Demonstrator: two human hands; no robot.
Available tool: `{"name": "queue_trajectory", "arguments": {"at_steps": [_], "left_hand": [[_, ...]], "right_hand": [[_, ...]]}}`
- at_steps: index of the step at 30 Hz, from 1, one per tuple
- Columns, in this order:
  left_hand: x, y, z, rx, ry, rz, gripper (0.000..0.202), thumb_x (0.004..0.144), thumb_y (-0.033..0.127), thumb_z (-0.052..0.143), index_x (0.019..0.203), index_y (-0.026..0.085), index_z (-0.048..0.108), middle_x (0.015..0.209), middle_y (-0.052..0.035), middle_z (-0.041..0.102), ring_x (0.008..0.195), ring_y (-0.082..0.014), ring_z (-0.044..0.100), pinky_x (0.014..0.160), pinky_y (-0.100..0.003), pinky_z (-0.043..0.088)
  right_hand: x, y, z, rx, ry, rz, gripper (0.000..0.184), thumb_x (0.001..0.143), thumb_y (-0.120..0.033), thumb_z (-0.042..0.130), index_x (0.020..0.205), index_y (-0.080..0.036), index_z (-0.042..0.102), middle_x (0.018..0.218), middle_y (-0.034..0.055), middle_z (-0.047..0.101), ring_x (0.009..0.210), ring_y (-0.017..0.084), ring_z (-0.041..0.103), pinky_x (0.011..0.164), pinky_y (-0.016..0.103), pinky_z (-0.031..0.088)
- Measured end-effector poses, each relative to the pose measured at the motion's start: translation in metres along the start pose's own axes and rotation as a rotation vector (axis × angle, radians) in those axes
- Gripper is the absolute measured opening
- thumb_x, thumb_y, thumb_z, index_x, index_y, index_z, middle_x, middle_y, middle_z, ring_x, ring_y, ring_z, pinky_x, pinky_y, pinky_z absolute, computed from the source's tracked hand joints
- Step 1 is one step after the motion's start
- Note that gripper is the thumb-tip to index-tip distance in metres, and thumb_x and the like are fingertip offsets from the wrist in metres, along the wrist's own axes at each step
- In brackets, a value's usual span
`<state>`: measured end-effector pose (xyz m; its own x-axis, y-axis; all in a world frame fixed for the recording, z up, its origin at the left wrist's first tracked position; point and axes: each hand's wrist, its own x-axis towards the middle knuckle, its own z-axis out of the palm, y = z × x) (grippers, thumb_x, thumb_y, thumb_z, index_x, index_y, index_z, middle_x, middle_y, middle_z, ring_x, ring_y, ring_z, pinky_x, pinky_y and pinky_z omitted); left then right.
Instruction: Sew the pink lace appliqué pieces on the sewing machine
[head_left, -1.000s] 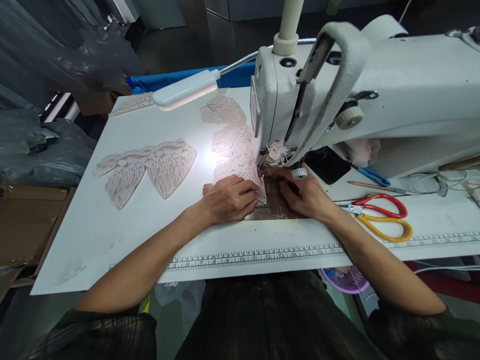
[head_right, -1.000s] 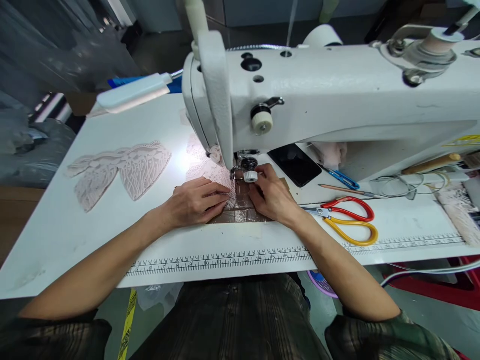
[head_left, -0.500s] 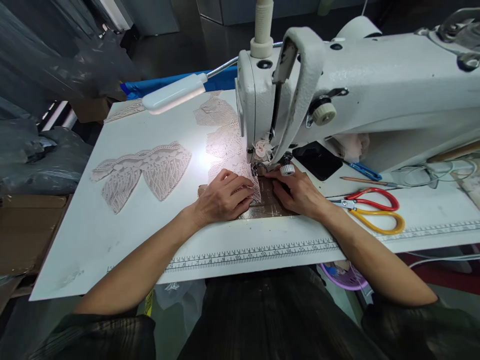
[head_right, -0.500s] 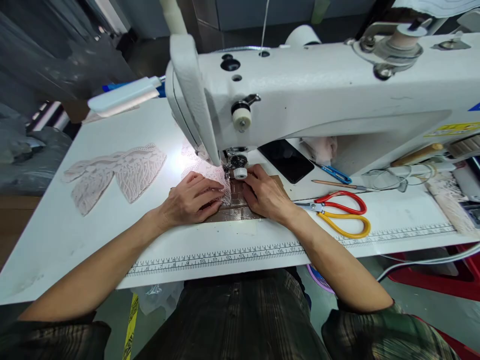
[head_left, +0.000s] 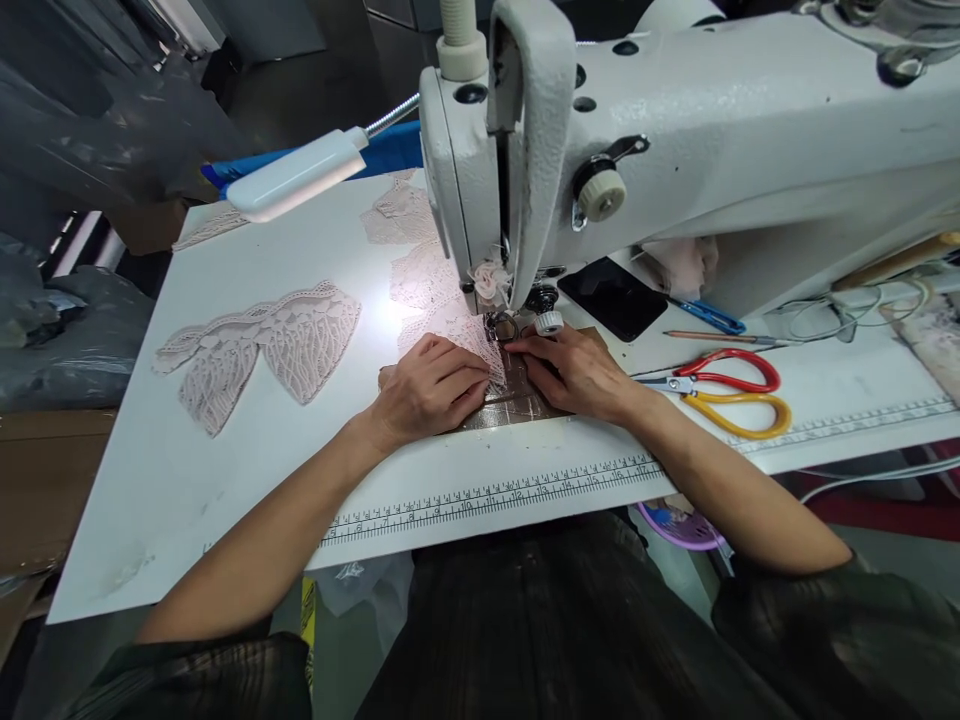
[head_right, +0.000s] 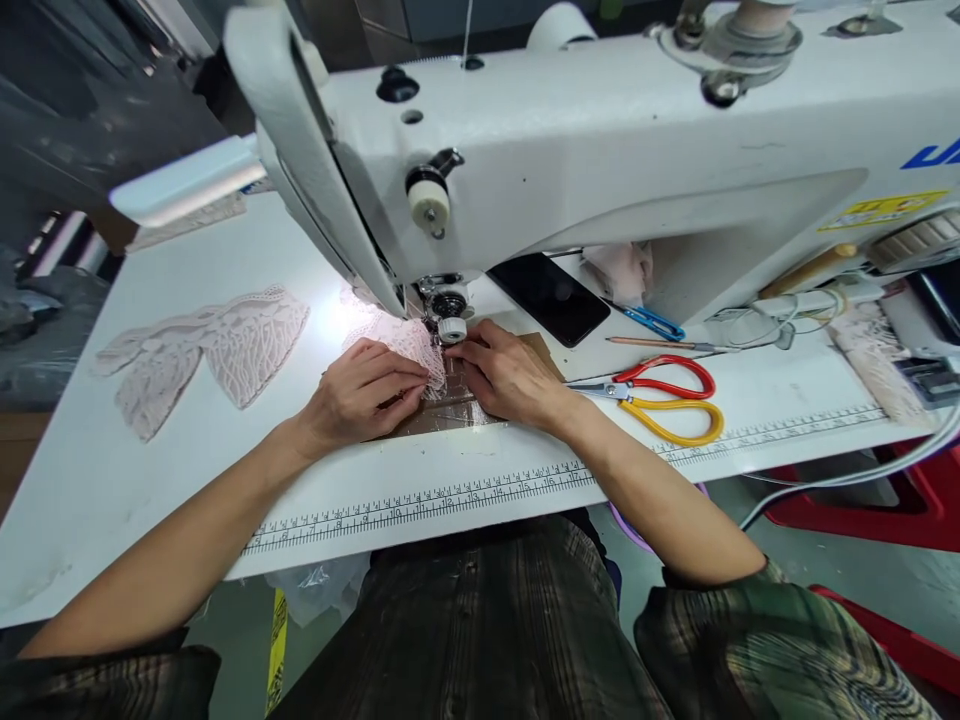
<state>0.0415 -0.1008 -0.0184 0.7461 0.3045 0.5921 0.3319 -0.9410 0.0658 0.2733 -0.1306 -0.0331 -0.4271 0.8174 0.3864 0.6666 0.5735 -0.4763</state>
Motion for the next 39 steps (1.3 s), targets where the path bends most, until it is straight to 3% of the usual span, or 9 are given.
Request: {"name": "queue_trajectory", "arguments": {"at_steps": [10, 18, 24, 29, 39], "left_hand": [[-0.001, 0.0, 0.003, 0.036, -0.05, 0.05, 0.01, 0.089, 0.014, 0.063, 0.083, 0.018, 0.068, 0.09, -0.0024, 0.076, 0.071, -0.014, 0.063, 0.069, -0.033, 0.05], [0.0, 0.004, -0.002, 0.097, -0.142, 0.109, 0.012, 0.092, 0.017, 0.057, 0.087, 0.015, 0.068, 0.085, -0.0055, 0.073, 0.071, -0.0158, 0.065, 0.069, -0.032, 0.054], [-0.001, 0.011, -0.006, 0.069, -0.181, 0.059, 0.016, 0.089, 0.022, 0.058, 0.09, 0.013, 0.071, 0.088, -0.0078, 0.073, 0.075, -0.0186, 0.067, 0.073, -0.035, 0.054], [-0.002, 0.008, -0.005, 0.064, -0.147, 0.012, 0.017, 0.089, 0.024, 0.057, 0.089, 0.016, 0.072, 0.088, -0.0051, 0.073, 0.073, -0.0168, 0.066, 0.074, -0.034, 0.053], [0.001, -0.008, -0.003, 0.094, -0.185, 0.067, 0.021, 0.09, 0.028, 0.054, 0.085, 0.018, 0.071, 0.09, -0.0043, 0.073, 0.074, -0.0162, 0.064, 0.086, -0.039, 0.051]], "right_hand": [[0.0, 0.002, 0.001, -0.089, -0.143, -0.063, 0.039, 0.09, -0.014, 0.05, 0.121, -0.025, 0.071, 0.109, 0.0121, 0.061, 0.093, 0.024, 0.056, 0.083, 0.041, 0.048], [-0.001, 0.006, 0.001, -0.093, -0.133, -0.125, 0.038, 0.089, -0.014, 0.053, 0.119, -0.028, 0.072, 0.109, 0.011, 0.06, 0.096, 0.023, 0.055, 0.084, 0.039, 0.047], [-0.001, 0.006, 0.0, -0.139, -0.137, -0.161, 0.035, 0.09, -0.016, 0.055, 0.118, -0.028, 0.072, 0.107, 0.0104, 0.06, 0.096, 0.023, 0.055, 0.084, 0.039, 0.047], [-0.001, 0.003, -0.002, -0.176, -0.189, -0.125, 0.034, 0.091, -0.019, 0.055, 0.12, -0.027, 0.071, 0.104, 0.0111, 0.059, 0.091, 0.022, 0.055, 0.079, 0.037, 0.047], [0.004, -0.007, -0.001, -0.27, -0.261, 0.002, 0.043, 0.091, -0.02, 0.054, 0.132, -0.025, 0.063, 0.11, 0.0133, 0.057, 0.09, 0.023, 0.055, 0.078, 0.038, 0.048]]}}
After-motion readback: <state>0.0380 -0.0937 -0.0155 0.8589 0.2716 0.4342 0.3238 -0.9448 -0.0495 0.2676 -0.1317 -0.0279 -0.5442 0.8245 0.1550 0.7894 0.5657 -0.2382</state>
